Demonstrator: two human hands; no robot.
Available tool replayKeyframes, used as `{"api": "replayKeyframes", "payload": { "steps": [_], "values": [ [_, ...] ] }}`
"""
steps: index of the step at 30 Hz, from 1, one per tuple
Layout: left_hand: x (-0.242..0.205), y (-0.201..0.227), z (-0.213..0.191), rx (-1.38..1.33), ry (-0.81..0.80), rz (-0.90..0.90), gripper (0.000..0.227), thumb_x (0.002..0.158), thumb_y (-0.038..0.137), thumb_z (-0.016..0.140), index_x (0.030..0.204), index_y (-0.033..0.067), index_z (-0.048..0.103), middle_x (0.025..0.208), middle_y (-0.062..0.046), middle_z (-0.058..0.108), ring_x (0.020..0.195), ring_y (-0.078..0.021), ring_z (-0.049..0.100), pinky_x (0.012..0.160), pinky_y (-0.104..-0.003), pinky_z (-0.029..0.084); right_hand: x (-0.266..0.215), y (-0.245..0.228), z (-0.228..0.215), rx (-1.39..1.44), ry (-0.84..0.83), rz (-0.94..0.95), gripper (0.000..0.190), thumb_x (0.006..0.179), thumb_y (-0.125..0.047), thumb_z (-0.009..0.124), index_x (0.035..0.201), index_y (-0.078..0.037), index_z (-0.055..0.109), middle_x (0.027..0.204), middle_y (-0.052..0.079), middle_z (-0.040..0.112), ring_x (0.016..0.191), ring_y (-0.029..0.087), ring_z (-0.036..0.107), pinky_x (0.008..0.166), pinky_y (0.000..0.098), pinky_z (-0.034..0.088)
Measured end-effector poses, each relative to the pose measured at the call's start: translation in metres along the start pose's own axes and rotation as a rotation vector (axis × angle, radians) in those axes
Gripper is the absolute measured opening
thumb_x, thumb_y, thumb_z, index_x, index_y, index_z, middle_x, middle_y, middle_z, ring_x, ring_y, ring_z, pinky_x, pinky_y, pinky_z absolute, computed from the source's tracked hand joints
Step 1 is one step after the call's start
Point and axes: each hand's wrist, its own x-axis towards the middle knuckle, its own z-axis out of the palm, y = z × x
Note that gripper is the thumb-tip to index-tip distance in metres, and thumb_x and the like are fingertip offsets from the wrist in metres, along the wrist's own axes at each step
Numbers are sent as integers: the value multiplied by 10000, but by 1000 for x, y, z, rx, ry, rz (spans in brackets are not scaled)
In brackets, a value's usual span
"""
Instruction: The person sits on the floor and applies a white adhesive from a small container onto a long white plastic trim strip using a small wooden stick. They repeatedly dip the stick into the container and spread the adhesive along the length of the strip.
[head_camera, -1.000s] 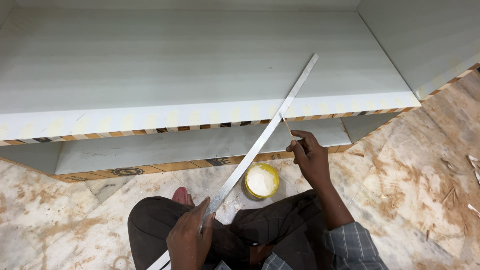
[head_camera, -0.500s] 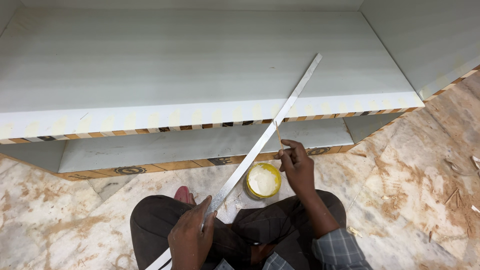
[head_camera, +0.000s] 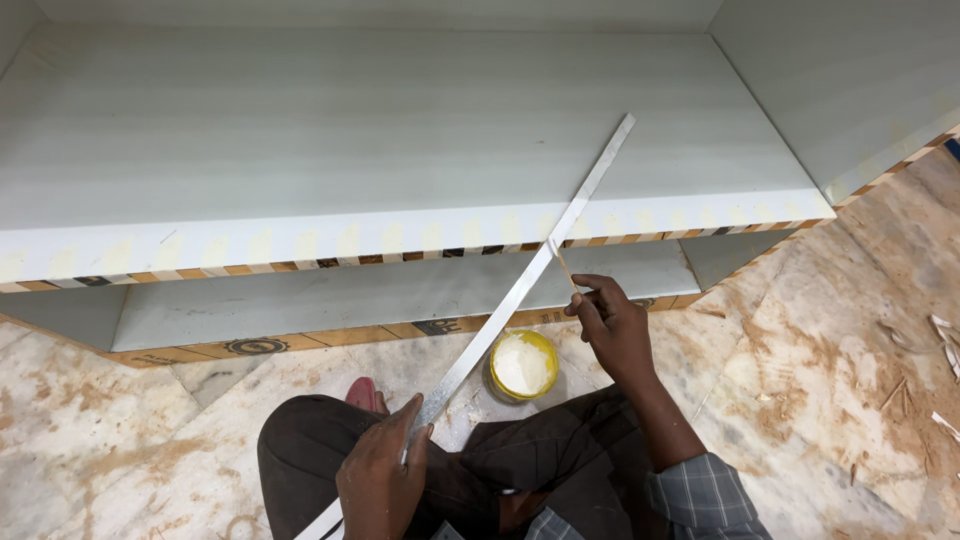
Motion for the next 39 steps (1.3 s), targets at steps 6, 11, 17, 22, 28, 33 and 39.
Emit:
{"api": "replayKeyframes", "payload": {
  "steps": [6, 11, 17, 22, 28, 33, 39],
  "values": [
    [-1, -3, 1, -12, -10, 9, 355, 825, 175, 791, 1173, 115, 754, 1037, -109, 801, 941, -277, 780, 790, -393, 612, -13, -2, 6, -29, -162, -78, 310, 974, -187, 655, 1262, -72, 667, 821, 49, 797, 565, 73, 665, 518, 257, 527],
    [-1, -5, 1, -2, -38, 24, 345, 843, 180, 790, 1171, 83, 748, 1026, -130, 796, 941, -280, 785, 787, -385, 620, -24, 8, 22, 275, -176, -29, 319, 1013, -174, 631, 1304, -46, 634, 855, 76, 774, 584, 86, 598, 513, 257, 496],
    [-1, -2, 1, -4, -2, 34, 351, 831, 174, 789, 1169, 91, 751, 1021, -126, 801, 941, -283, 783, 796, -387, 620, -30, 19, 57, 214, 34, -43, 346, 1000, -106, 627, 1334, -35, 566, 890, 66, 766, 631, 86, 673, 546, 250, 553],
    [1, -3, -1, 6, -14, 33, 369, 829, 185, 800, 1185, 101, 748, 1011, -125, 798, 951, -282, 780, 795, -384, 618, -73, 23, 59, -46, -6, -140, 357, 939, -113, 705, 1279, -57, 613, 840, 59, 775, 605, 83, 707, 501, 268, 541],
    [0, -1, -4, -37, -17, 25, 367, 833, 169, 796, 1189, 96, 742, 989, -118, 798, 906, -261, 783, 762, -372, 618, -62, 11, 20, -37, 6, -95, 319, 953, -136, 682, 1266, -84, 655, 834, 44, 795, 572, 96, 688, 516, 262, 555],
    [1, 5, -7, -42, 42, 75, 368, 821, 162, 797, 1177, 90, 742, 986, -116, 797, 892, -259, 778, 757, -370, 613, -28, -7, 12, -67, 6, -34, 306, 970, -140, 661, 1269, -79, 661, 828, 56, 793, 566, 132, 685, 532, 280, 533],
    [0, 1, -5, -46, 0, 37, 369, 838, 165, 796, 1193, 88, 733, 989, -113, 796, 894, -248, 776, 750, -361, 615, -47, -9, 24, -63, -134, -257, 303, 967, -148, 685, 1260, -74, 675, 831, 57, 794, 711, 93, 748, 608, 248, 563]
  ]
}}
